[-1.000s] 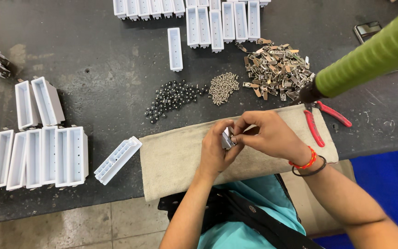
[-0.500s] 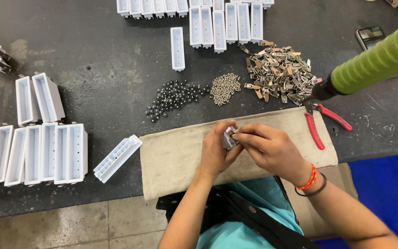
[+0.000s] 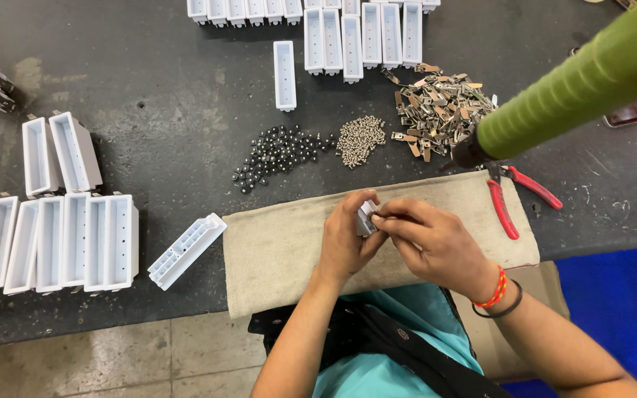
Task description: The person uses a green heat gun to apply heat to small white plastic housings while inserting metal components and fasteners. They repeatedly pick up housings, insert parts, apply heat, and place the assembled units on the table. The workspace contains piles of screws, metal clips, and additional housings.
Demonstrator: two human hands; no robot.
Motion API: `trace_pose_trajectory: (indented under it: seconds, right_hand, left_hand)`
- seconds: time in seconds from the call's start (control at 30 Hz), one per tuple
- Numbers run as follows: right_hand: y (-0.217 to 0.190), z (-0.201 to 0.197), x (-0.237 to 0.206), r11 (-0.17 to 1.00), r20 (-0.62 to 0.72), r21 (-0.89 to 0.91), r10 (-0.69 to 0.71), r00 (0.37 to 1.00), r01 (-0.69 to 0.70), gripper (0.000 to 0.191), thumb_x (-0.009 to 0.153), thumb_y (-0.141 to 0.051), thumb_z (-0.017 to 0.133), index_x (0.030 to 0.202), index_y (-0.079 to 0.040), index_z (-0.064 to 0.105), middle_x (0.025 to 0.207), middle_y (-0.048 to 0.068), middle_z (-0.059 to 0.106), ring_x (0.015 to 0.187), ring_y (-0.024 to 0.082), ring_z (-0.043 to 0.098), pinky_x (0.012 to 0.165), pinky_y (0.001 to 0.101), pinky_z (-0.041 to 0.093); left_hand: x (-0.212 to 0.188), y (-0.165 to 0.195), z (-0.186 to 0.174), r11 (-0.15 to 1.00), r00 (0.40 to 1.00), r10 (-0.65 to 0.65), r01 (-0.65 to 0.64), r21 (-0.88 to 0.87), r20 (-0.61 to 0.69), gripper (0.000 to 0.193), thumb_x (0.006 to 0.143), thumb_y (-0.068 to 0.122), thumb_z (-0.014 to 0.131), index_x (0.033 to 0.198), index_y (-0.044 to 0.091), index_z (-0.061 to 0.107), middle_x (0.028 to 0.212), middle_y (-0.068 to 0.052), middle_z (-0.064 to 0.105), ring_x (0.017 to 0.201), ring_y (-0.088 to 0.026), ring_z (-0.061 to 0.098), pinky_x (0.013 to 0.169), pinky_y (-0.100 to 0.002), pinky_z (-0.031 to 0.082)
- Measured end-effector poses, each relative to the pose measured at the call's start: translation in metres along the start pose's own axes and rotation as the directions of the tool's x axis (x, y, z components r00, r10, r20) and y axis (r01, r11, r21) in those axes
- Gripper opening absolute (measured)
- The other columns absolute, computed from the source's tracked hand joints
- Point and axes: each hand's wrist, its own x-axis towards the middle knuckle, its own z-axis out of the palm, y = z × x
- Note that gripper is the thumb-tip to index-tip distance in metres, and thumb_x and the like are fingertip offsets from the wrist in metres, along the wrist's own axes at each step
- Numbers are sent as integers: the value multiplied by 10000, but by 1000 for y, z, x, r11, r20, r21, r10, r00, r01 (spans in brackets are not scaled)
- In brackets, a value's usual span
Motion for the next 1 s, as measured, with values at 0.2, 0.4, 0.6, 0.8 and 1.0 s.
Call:
trace_pose_trajectory:
  seconds: [0.2, 0.4, 0.6, 0.8, 1.0]
  right_hand:
    - [4, -1, -1, 996, 10, 92, 11, 1000, -12, 292, 826, 67, 675, 1091, -36, 745, 1149, 100, 702, 1017, 252, 735, 854, 328, 601]
    - [5, -1, -2, 994, 12, 108, 34, 999, -35, 281, 847, 58, 679, 1102, -41, 745, 1144, 98, 708, 1012, 240, 738, 854, 317, 605]
    - [7, -3, -2, 996, 18, 84, 17, 1000, -18, 284, 847, 23, 714, 1118, -55, 746, 1145, 89, 716, 1013, 239, 737, 862, 320, 603]
    - [10, -1, -5, 996, 9, 84, 25, 1000, -26, 283, 850, 21, 717, 1119, -62, 743, 1133, 82, 724, 998, 224, 744, 841, 308, 608]
    - [24, -5, -30, 997, -266, 72, 26, 964, -7, 229, 889, 14, 721, 1115, -26, 716, 1124, 96, 698, 898, 182, 702, 749, 282, 584]
  left_hand:
    - [1, 2, 0, 1000, 1000, -18, 18, 1, -14, 630, 885, 188, 824, 1380, 117, 441, 1132, -112, 682, 1011, -336, 714, 850, -421, 577]
    - [1, 3, 0, 1000, 1000, -15, 15, 2, -16, 625, 891, 184, 818, 1382, 120, 438, 1131, -109, 682, 1002, -334, 715, 849, -419, 577]
    - [2, 3, 1, 1000, 1000, -1, 1, 14, -15, 631, 900, 189, 815, 1393, 125, 427, 1131, -101, 678, 994, -311, 717, 838, -407, 577]
    - [3, 3, 1, 1000, 1000, 3, -3, 1, -16, 625, 904, 191, 808, 1394, 125, 427, 1127, -105, 674, 979, -306, 715, 828, -404, 577]
    - [0, 1, 3, 1000, 1000, 1, -1, 11, -30, 587, 947, 255, 804, 1387, 140, 434, 1104, -92, 676, 935, -260, 715, 794, -377, 586]
